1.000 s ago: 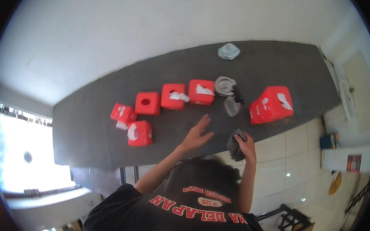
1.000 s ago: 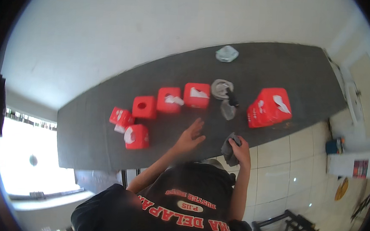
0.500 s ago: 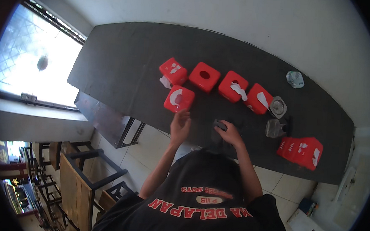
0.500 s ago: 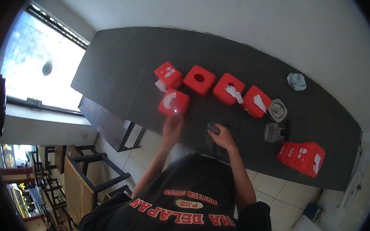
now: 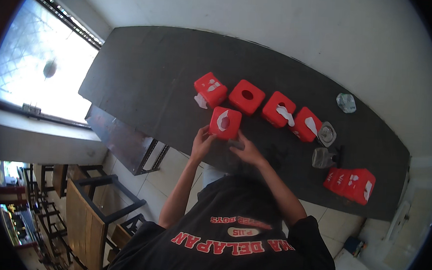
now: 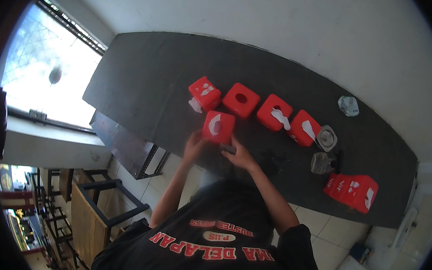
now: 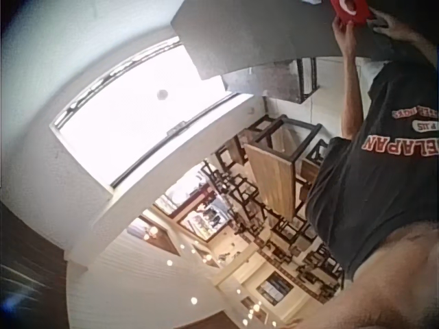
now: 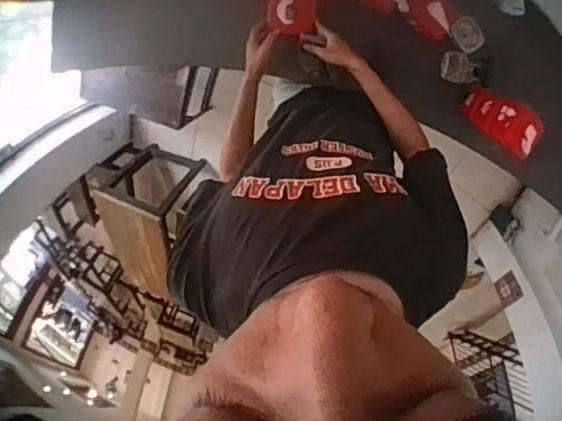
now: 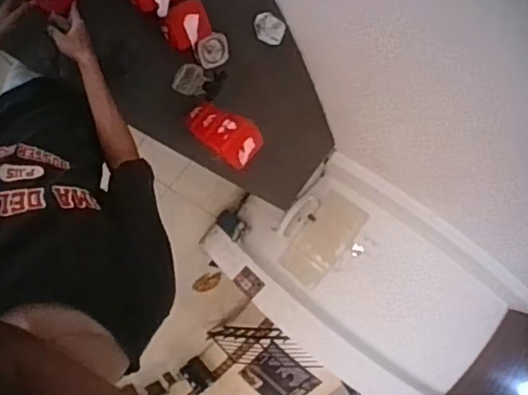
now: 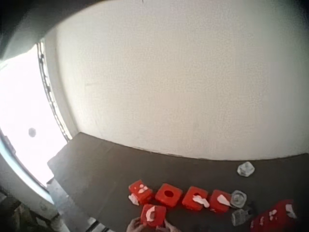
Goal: The person is wiping down red plastic tissue boxes with a cloth and a spray cleaner in a restaurant setting.
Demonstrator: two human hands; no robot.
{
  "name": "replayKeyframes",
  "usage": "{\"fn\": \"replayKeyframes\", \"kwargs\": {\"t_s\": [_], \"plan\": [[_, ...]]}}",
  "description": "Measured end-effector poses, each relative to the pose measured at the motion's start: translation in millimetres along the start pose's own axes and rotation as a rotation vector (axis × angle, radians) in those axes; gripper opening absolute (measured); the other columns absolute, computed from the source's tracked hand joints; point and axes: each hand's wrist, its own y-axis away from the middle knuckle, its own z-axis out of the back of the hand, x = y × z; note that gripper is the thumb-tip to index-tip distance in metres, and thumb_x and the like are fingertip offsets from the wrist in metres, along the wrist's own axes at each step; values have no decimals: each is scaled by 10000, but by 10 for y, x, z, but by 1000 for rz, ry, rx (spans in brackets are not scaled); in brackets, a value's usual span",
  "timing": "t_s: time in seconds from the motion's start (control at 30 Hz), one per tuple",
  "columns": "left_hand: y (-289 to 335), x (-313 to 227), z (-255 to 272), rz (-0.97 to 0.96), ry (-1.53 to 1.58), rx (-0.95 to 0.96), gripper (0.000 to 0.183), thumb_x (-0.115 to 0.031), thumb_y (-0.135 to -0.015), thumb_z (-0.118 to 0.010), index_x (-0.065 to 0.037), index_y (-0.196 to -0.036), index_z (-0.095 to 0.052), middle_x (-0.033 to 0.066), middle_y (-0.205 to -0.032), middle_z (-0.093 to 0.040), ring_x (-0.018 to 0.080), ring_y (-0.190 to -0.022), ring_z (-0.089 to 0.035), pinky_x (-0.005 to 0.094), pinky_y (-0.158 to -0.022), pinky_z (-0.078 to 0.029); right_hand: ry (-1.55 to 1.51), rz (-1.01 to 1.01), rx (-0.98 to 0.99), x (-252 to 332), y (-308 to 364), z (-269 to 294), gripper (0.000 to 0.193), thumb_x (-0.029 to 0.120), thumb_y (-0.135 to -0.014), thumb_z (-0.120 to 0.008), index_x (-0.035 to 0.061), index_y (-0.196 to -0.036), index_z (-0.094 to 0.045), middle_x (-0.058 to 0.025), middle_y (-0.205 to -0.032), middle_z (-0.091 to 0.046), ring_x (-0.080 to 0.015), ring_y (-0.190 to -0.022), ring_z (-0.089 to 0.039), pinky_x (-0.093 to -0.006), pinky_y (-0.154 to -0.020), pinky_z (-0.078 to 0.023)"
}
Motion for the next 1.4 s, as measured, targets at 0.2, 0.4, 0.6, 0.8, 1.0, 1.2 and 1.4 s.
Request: {"fn": "replayKeyframes", "kwargs": {"t_s": [0.2, 0.4, 0.6, 0.8, 1.0, 1.2, 1.4], "plan": [[278, 71, -686, -131, -42, 100, 681, -188, -944, -821, 42, -1506, -513, 214, -1450, -633, 300, -1342, -640, 426, -1123, -524, 273, -57, -173, 25, 528, 537, 879, 227, -940, -787, 51, -1688, -360, -250, -1534, -621, -369, -1407, -624, -396, -1164, -485], [418, 52, -1094, -245, -199, 244, 721, -204, -923, -823, 70, -1502, -492, 255, -1434, -630, 356, -1324, -650, 448, -1111, -524, 174, -178, -209, -208, 1170, 966, 773, 258, -917, -808, 22, -1595, -519, -265, -1507, -637, -368, -1408, -623, -406, -1176, -479], [199, -272, -1065, -671, -678, 197, 1025, -364, -824, -896, 3, -1628, -377, 259, -1605, -491, 451, -1475, -494, 558, -1197, -425, 475, -248, -504, 229, 1256, 1239, 618, 192, -911, -790, 7, -1479, -631, -240, -1403, -709, -405, -1319, -672, -456, -1116, -533], [-112, -497, -1115, -734, -975, 405, 1171, -484, -771, -901, -87, -1704, -315, 171, -1777, -306, 462, -1585, -358, 621, -1259, -325, 627, 127, -576, 175, 621, 1103, 559, -61, -907, -641, 53, -1453, -669, -175, -1487, -665, -361, -1390, -616, -448, -1153, -512], [-130, -482, -1122, -706, -1159, 422, 1200, -568, -770, -874, -92, -1711, -302, 115, -1796, -283, 462, -1576, -372, 625, -1251, -345, 756, 287, -455, -243, 686, 942, 732, -146, -836, -561, 119, -1515, -631, -113, -1644, -537, -330, -1563, -440, -498, -1287, -371], [-119, -464, -1134, -718, -1160, 390, 1169, -560, -789, -863, -107, -1712, -306, 102, -1795, -288, 463, -1549, -411, 616, -1224, -395, 909, 330, -161, -81, 1336, 898, 803, -161, -772, -552, 150, -1505, -654, -82, -1636, -555, -293, -1590, -407, -482, -1342, -306], [-11, -643, -1191, -579, -1023, 340, 1073, -530, -774, -882, -37, -1609, -423, 175, -1688, -423, 464, -1495, -467, 560, -1206, -431, 340, 153, -50, 70, 1408, 1144, 679, -118, -846, -579, 112, -1479, -668, -143, -1463, -700, -280, -1502, -547, -446, -1279, -395]]}}
